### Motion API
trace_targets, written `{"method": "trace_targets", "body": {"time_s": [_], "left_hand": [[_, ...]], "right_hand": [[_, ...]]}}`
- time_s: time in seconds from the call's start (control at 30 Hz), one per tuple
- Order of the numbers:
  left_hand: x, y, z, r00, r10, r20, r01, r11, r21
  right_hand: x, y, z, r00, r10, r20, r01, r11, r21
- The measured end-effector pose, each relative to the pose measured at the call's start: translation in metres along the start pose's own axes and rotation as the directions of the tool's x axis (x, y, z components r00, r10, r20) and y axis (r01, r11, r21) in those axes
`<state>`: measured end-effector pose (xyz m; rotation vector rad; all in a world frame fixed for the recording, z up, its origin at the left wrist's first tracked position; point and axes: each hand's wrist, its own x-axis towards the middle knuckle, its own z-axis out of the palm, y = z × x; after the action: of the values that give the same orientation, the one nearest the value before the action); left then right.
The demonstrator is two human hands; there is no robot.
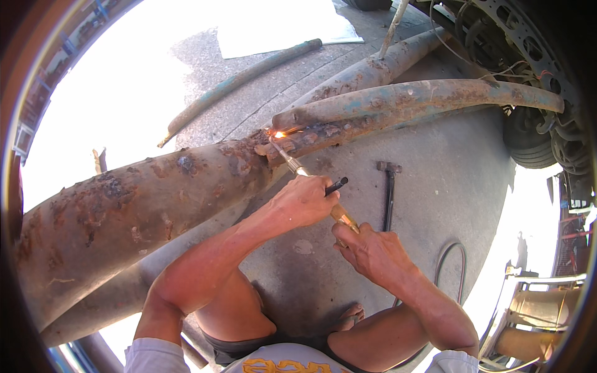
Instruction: The person uses a handheld torch to cut through a rusty metal pipe. They ignite the torch and apply the flame to the pipe, creating sparks as the metal melts. The person adjusts the torch position to continue cutting along the pipe.
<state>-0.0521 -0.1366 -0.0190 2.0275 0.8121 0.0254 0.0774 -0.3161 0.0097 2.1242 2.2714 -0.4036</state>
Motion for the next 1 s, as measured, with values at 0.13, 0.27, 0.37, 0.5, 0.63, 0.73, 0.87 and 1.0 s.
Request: {"method": "trace_targets", "body": {"time_s": [0.13, 0.27, 0.37, 0.5, 0.63, 0.73, 0.87, 1.0], "left_hand": [[-0.0006, -0.0005, 0.0003, 1.000, -0.002, -0.008, 0.002, 1.000, -0.007], [0.0006, -0.0011, 0.0009, 1.000, 0.011, -0.009, -0.011, 1.000, 0.004], [0.0005, -0.0014, 0.0002, 1.000, 0.011, 0.005, -0.011, 1.000, 0.003], [0.0004, -0.0004, -0.0005, 1.000, 0.008, 0.006, -0.008, 1.000, 0.008], [-0.0001, 0.0003, -0.0021, 1.000, 0.001, 0.023, -0.001, 1.000, 0.018], [-0.0007, 0.0006, -0.0026, 1.000, -0.008, 0.021, 0.008, 1.000, 0.013], [0.0004, -0.0001, -0.0020, 1.000, 0.001, 0.016, -0.002, 1.000, 0.016], [0.0014, -0.0012, -0.0006, 1.000, 0.007, 0.005, -0.007, 1.000, 0.026]], "right_hand": [[0.0000, -0.0006, -0.0005, 1.000, -0.001, -0.002, 0.001, 1.000, 0.007], [-0.0003, -0.0013, -0.0025, 1.000, 0.001, 0.016, -0.001, 1.000, 0.019], [-0.0007, -0.0021, -0.0035, 1.000, -0.007, 0.023, 0.006, 1.000, 0.009], [-0.0006, -0.0020, -0.0037, 1.000, -0.004, 0.030, 0.004, 1.000, 0.007], [-0.0002, -0.0019, -0.0028, 1.000, -0.004, 0.027, 0.004, 1.000, 0.000], [-0.0004, -0.0020, -0.0029, 1.000, -0.007, 0.021, 0.007, 1.000, 0.000], [-0.0001, -0.0021, -0.0034, 0.999, 0.004, 0.037, -0.005, 1.000, 0.013], [0.0005, -0.0025, -0.0037, 0.999, 0.009, 0.035, -0.010, 1.000, 0.026]]}}
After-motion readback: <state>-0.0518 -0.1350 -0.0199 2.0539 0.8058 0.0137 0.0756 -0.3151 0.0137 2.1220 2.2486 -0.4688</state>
